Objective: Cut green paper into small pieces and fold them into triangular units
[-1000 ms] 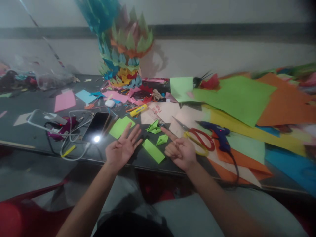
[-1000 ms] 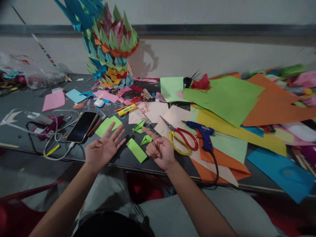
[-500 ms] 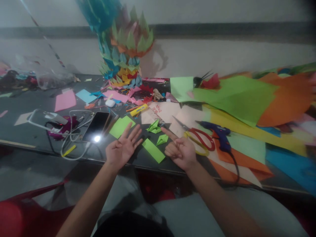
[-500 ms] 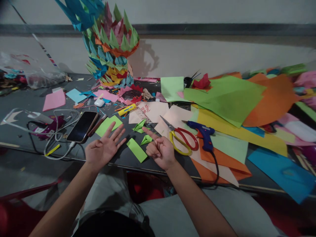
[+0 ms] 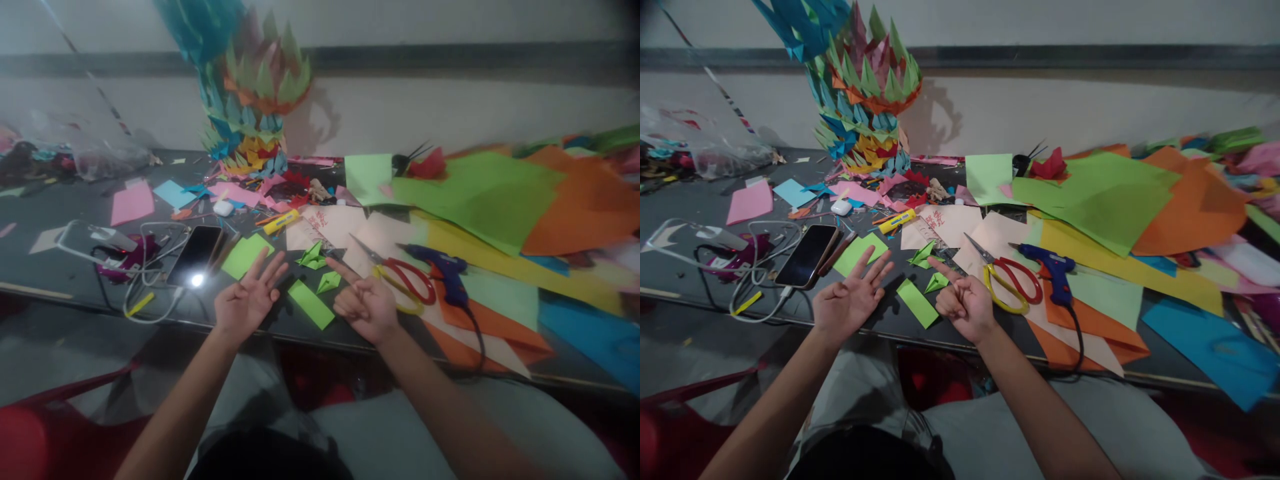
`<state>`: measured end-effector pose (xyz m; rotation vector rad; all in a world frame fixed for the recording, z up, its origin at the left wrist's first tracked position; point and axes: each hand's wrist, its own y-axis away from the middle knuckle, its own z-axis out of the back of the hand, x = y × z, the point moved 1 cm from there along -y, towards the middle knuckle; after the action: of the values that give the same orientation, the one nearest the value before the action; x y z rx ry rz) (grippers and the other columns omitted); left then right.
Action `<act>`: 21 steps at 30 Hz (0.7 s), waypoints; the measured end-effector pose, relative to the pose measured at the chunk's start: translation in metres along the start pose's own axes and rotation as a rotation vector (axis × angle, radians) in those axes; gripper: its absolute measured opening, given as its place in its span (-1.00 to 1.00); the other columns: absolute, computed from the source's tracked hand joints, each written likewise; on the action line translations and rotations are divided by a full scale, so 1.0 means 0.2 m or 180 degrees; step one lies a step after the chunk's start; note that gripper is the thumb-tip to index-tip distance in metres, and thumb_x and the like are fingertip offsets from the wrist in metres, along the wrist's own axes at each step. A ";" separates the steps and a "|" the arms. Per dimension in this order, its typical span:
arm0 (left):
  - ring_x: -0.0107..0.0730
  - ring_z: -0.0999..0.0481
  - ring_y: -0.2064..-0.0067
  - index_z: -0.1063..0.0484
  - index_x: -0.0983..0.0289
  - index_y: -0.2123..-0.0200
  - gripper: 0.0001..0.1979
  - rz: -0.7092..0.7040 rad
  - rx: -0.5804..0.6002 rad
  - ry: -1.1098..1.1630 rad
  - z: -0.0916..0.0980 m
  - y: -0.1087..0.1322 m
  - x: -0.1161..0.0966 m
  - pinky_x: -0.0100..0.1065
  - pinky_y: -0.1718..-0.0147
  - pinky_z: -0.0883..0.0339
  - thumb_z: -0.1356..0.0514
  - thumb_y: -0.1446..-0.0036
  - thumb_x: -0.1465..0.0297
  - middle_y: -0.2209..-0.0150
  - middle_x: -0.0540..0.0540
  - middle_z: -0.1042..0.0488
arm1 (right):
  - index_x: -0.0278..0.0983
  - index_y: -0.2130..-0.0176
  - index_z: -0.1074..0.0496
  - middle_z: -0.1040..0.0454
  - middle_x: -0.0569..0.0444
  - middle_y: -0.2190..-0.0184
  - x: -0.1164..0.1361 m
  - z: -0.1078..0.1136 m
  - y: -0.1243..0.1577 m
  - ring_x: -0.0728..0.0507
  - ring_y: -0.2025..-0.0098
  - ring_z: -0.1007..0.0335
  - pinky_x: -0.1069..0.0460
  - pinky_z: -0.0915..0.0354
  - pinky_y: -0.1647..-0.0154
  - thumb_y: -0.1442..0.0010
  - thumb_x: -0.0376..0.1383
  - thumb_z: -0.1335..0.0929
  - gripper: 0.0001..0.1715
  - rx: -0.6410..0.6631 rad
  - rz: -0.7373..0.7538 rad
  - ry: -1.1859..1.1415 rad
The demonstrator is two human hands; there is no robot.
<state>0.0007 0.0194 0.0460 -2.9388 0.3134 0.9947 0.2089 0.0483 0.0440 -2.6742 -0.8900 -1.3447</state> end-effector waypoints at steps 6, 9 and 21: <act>-0.16 -0.08 -0.23 0.09 0.26 -0.27 -0.10 -0.0007 0.0031 -0.0076 0.01 0.00 0.00 -0.37 0.36 -0.23 0.02 0.27 0.46 -0.20 0.12 -0.20 | -0.42 -0.11 -0.27 0.11 0.31 0.90 0.00 0.00 0.00 -0.02 0.73 0.35 0.07 0.18 0.64 0.06 -0.28 -0.13 -0.27 -0.0074 -0.0018 0.0110; -0.16 -0.07 -0.23 0.08 0.25 -0.27 -0.11 -0.0016 0.0039 -0.0054 0.01 0.00 0.00 -0.36 0.36 -0.23 0.02 0.27 0.46 -0.20 0.13 -0.20 | -0.43 -0.12 -0.26 0.09 0.30 0.90 0.00 0.00 0.00 -0.02 0.73 0.35 0.08 0.19 0.65 0.05 -0.29 -0.13 -0.27 -0.0018 -0.0018 -0.0009; -0.16 -0.09 -0.23 0.09 0.28 -0.27 -0.10 -0.0007 0.0031 -0.0063 0.01 0.00 0.00 -0.39 0.37 -0.23 0.01 0.27 0.46 -0.20 0.15 -0.20 | -0.45 -0.11 -0.25 0.09 0.32 0.89 0.00 0.00 -0.01 -0.01 0.73 0.35 0.08 0.19 0.65 0.05 -0.29 -0.14 -0.28 -0.0117 -0.0037 0.0057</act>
<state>-0.0001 0.0191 0.0447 -2.9179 0.3132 1.0184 0.2079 0.0502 0.0429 -2.6835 -0.8891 -1.3987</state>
